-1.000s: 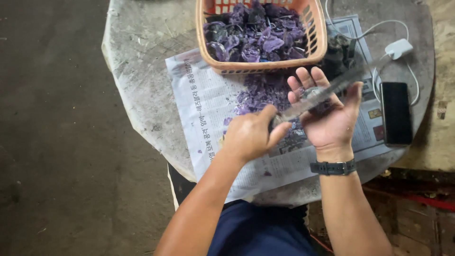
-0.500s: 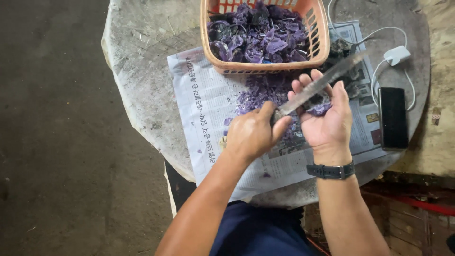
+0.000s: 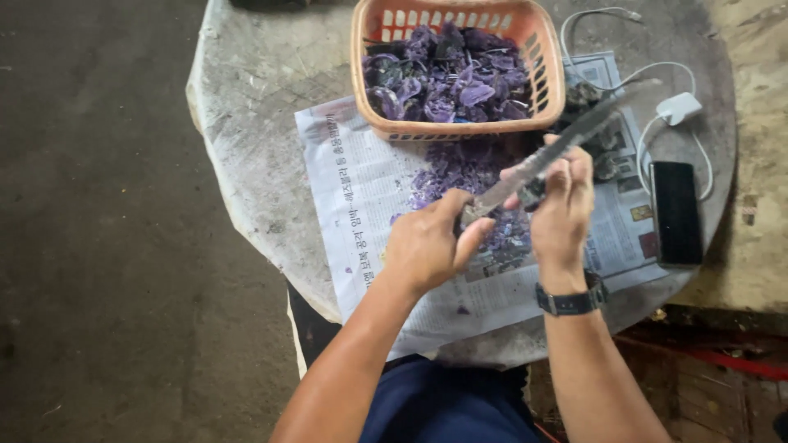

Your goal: Using a knife to scrape and smooth the edges of small purple wax discs over a newspaper.

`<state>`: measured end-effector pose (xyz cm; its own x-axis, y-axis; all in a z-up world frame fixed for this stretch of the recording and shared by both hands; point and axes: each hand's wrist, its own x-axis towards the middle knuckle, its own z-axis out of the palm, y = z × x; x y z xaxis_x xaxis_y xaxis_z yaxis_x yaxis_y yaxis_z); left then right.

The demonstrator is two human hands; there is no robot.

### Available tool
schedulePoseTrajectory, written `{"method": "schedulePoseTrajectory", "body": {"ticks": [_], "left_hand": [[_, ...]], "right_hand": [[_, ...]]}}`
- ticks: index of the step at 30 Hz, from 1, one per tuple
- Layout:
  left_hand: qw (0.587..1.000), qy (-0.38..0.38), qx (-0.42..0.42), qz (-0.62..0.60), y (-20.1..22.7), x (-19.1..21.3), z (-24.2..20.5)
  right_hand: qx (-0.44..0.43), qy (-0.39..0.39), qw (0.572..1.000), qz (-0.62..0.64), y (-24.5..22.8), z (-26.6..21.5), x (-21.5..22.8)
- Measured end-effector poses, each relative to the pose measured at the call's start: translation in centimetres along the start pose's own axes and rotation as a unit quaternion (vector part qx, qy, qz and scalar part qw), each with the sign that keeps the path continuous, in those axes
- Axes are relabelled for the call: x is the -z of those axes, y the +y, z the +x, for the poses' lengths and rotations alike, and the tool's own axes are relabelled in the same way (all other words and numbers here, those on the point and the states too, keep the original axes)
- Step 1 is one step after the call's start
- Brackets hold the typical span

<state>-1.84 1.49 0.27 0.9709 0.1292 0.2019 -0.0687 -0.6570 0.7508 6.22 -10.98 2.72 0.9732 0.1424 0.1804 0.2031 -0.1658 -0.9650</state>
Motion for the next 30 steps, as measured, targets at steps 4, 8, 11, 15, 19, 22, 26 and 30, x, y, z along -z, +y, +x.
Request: {"method": "schedulePoseTrajectory", "body": {"ticks": [4, 8, 11, 15, 19, 22, 26, 30], "left_hand": [[1.000, 0.011, 0.003, 0.004, 0.2, 0.2, -0.1], [0.999, 0.018, -0.014, 0.031, 0.4, 0.0, -0.3], [0.999, 0.020, -0.025, 0.035, 0.4, -0.2, -0.3], [0.999, 0.012, -0.027, 0.030, 0.3, -0.2, -0.1], [1.000, 0.004, -0.012, 0.027, 0.7, 0.3, 0.1], [1.000, 0.003, 0.020, 0.020, 0.6, 0.2, 0.5], [0.999, -0.007, 0.020, 0.033, 0.7, 0.2, 0.5], [0.996, 0.007, -0.056, 0.062, 1.3, 0.3, -0.3]], "right_hand": [[-0.068, -0.008, 0.993, 0.093, 0.8, 0.6, 0.3], [-0.290, 0.021, 0.826, 0.482, -0.3, 1.0, 0.6], [-0.294, 0.013, 0.773, 0.562, -1.3, 1.0, 0.2], [-0.234, -0.018, 0.822, 0.520, -1.1, 0.8, -0.1], [-0.196, -0.054, 0.842, 0.500, -1.2, 0.8, 0.3], [-0.175, -0.091, 0.850, 0.488, -1.2, 0.6, 0.5], [-0.220, -0.070, 0.826, 0.515, -0.2, 1.0, 0.3], [-0.247, 0.002, 0.805, 0.540, 0.4, 1.6, -0.2]]}}
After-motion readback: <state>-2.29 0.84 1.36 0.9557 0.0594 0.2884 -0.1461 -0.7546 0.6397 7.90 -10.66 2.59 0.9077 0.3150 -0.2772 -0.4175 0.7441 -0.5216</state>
